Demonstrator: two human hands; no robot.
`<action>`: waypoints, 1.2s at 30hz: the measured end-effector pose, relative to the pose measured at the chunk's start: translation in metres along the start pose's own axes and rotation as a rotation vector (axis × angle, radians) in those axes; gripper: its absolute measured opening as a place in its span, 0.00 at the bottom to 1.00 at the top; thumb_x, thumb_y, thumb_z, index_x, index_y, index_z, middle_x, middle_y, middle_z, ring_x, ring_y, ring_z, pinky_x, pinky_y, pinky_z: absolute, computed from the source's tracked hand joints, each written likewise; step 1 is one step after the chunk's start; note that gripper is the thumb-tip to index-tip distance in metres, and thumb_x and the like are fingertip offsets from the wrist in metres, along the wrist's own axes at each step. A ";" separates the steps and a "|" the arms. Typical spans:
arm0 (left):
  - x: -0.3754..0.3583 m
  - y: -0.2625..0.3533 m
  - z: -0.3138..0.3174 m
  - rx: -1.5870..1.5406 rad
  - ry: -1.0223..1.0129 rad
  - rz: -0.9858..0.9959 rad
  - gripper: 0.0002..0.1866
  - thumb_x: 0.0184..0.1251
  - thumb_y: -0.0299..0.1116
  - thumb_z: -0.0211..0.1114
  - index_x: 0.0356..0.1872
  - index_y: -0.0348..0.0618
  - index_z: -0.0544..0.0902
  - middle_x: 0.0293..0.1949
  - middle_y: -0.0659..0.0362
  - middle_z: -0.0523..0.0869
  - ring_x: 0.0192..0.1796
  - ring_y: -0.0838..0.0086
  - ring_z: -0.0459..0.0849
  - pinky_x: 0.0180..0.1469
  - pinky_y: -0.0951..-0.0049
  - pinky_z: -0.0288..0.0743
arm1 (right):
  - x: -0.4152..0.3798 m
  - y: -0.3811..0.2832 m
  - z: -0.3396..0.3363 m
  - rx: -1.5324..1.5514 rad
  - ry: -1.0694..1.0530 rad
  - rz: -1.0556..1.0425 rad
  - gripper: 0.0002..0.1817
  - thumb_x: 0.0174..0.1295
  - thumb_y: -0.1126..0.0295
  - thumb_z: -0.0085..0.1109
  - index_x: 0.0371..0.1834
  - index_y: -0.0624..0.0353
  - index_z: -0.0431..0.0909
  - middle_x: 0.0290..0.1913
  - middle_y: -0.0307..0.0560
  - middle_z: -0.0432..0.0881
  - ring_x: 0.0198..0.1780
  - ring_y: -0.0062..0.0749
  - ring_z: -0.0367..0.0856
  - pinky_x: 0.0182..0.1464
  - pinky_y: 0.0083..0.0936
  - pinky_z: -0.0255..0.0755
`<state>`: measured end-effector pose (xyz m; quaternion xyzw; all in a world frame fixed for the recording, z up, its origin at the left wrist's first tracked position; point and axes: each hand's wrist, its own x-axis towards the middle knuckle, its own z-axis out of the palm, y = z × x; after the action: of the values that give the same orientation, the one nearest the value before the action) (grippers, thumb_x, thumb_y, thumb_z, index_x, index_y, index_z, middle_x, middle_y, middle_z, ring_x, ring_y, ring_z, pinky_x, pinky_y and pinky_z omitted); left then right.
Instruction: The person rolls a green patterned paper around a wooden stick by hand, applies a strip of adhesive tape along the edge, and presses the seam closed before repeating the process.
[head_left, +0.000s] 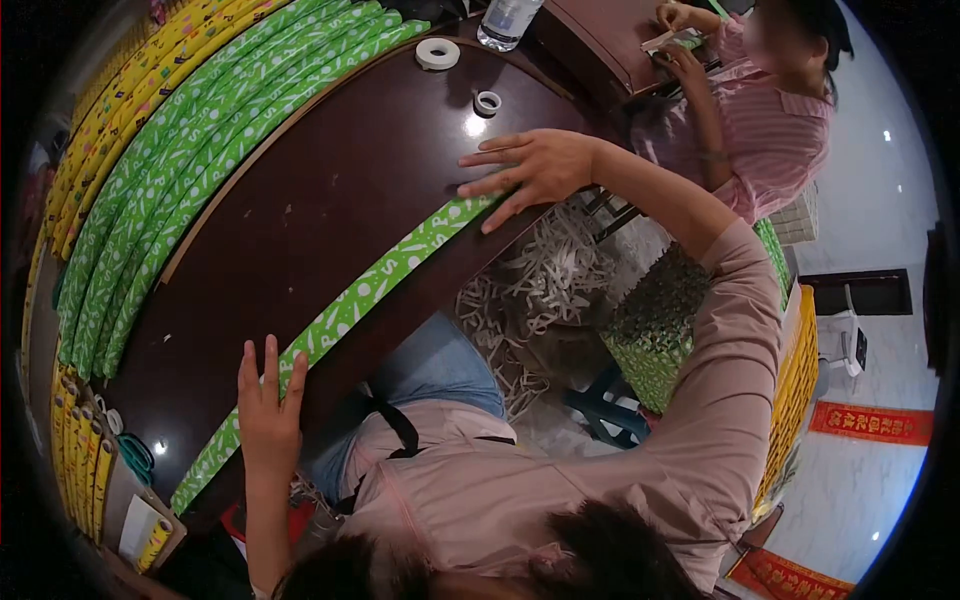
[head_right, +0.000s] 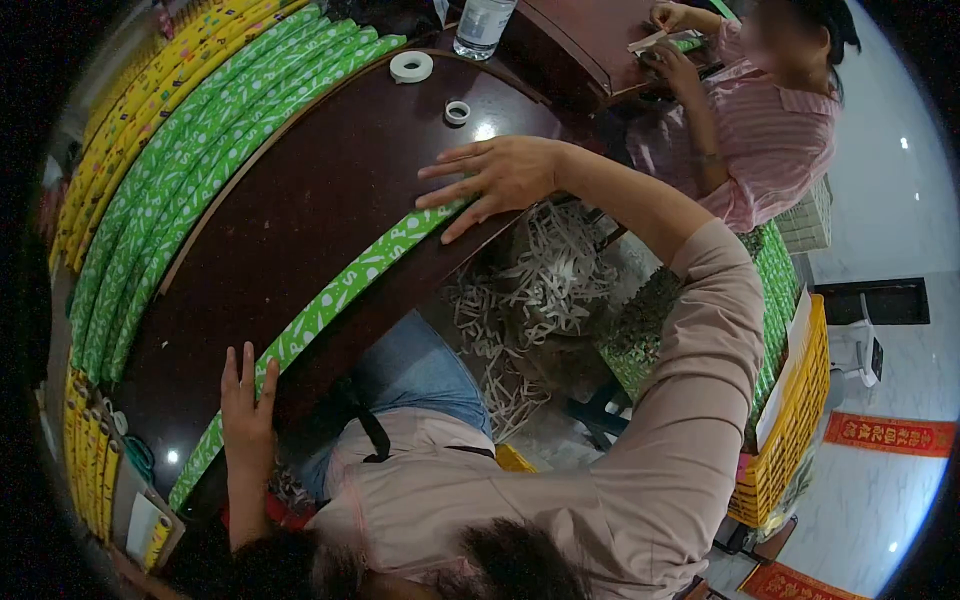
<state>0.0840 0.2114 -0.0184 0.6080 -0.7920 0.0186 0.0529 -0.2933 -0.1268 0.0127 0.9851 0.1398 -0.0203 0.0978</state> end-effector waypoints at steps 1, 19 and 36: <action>0.000 0.000 0.000 0.011 0.003 0.009 0.31 0.62 0.14 0.56 0.67 0.51 0.75 0.75 0.50 0.65 0.74 0.42 0.63 0.67 0.43 0.69 | 0.004 -0.003 -0.002 0.062 0.032 -0.013 0.32 0.66 0.62 0.57 0.73 0.21 0.63 0.79 0.40 0.59 0.76 0.45 0.61 0.77 0.44 0.57; 0.001 -0.004 0.002 0.008 0.013 0.010 0.28 0.65 0.19 0.57 0.67 0.50 0.76 0.74 0.48 0.65 0.74 0.41 0.63 0.69 0.42 0.67 | 0.071 -0.019 0.004 0.490 -0.003 0.187 0.32 0.70 0.50 0.51 0.76 0.14 0.54 0.81 0.33 0.54 0.78 0.40 0.57 0.79 0.46 0.51; 0.003 -0.004 -0.003 -0.025 -0.032 0.007 0.32 0.61 0.13 0.55 0.68 0.49 0.74 0.75 0.48 0.64 0.74 0.41 0.63 0.68 0.43 0.67 | 0.016 -0.061 0.030 0.785 0.977 1.386 0.29 0.70 0.55 0.60 0.69 0.57 0.68 0.58 0.48 0.73 0.58 0.35 0.73 0.64 0.34 0.66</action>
<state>0.0876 0.2080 -0.0155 0.6047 -0.7950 -0.0010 0.0478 -0.2957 -0.0711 -0.0291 0.7104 -0.4704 0.4133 -0.3213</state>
